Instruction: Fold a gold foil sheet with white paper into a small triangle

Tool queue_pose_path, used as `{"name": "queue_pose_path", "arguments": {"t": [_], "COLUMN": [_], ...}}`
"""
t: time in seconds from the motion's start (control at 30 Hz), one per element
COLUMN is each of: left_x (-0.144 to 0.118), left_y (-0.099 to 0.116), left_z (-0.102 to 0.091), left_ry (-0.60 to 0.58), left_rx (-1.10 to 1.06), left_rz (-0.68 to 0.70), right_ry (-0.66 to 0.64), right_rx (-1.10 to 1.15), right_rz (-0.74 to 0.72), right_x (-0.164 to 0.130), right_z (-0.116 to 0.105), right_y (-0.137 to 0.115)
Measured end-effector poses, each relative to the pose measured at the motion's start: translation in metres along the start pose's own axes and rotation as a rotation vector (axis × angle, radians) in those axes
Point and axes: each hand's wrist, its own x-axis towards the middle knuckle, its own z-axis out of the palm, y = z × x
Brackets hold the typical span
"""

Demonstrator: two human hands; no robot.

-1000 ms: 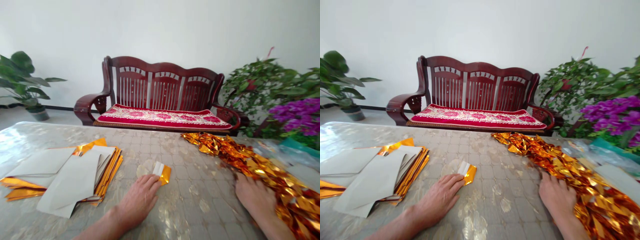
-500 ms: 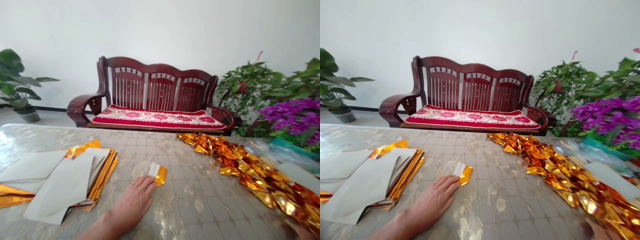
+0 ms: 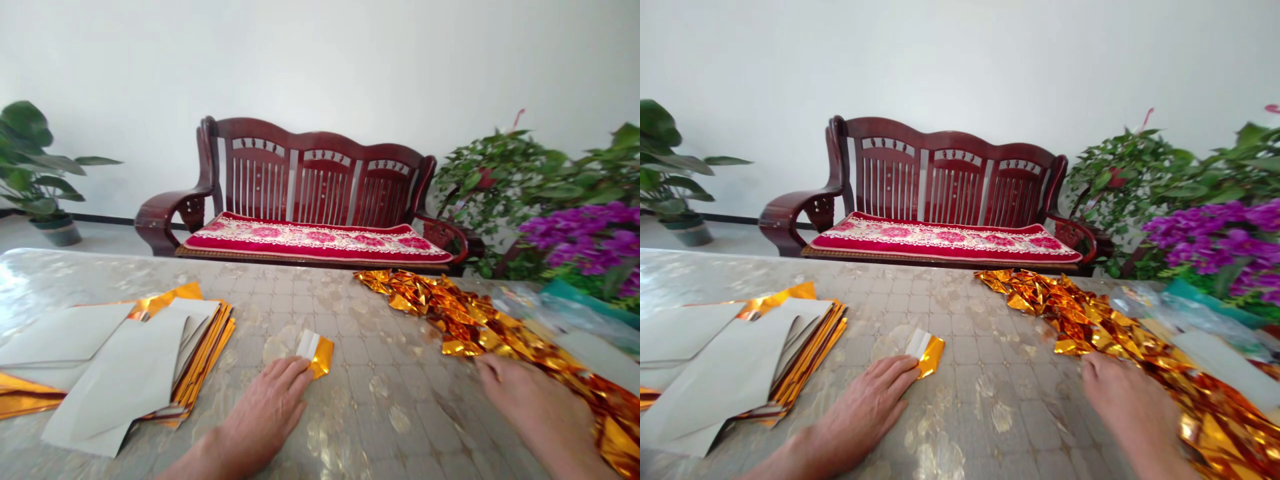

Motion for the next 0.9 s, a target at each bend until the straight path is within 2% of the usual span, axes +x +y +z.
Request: {"name": "queue_pose_path", "arguments": {"t": [0.07,0.17,0.33,0.5,0.6,0.67,0.73,0.8,0.9], "left_x": [0.0,0.0,0.0,0.0,0.0,0.0,0.0,-0.001,-0.004], "left_y": [0.0,-0.001,-0.003,-0.002,-0.001,-0.002,-0.003,-0.006,-0.009], "left_z": [0.0,0.002,0.006,0.006,0.005,0.005,0.004,0.003,0.002], "left_ry": [-0.001,0.003,0.014,0.006,0.01,0.018,0.025,0.034,0.051], "left_rx": [0.008,0.017,0.029,0.018,0.004,-0.009,-0.036,-0.081,-0.139], "left_rz": [0.002,0.001,0.007,-0.004,-0.006,0.006,0.024,0.038,0.051], "right_ry": [-0.023,0.061,0.187,0.132,0.213,0.311,0.351,0.324,0.184], "right_rx": [-0.049,-0.03,-0.008,0.028,0.141,0.285,0.445,0.586,0.782], "right_rz": [-0.041,-0.054,-0.034,0.024,-0.074,-0.221,-0.391,-0.543,-0.709], "right_x": [0.022,0.054,0.101,0.126,0.116,0.097,0.07,0.04,-0.003], "right_z": [-0.008,-0.01,0.006,0.019,0.02,0.018,0.017,0.014,0.011], "right_y": [-0.027,-0.046,-0.04,-0.037,-0.058,-0.084,-0.116,-0.149,-0.19]}}
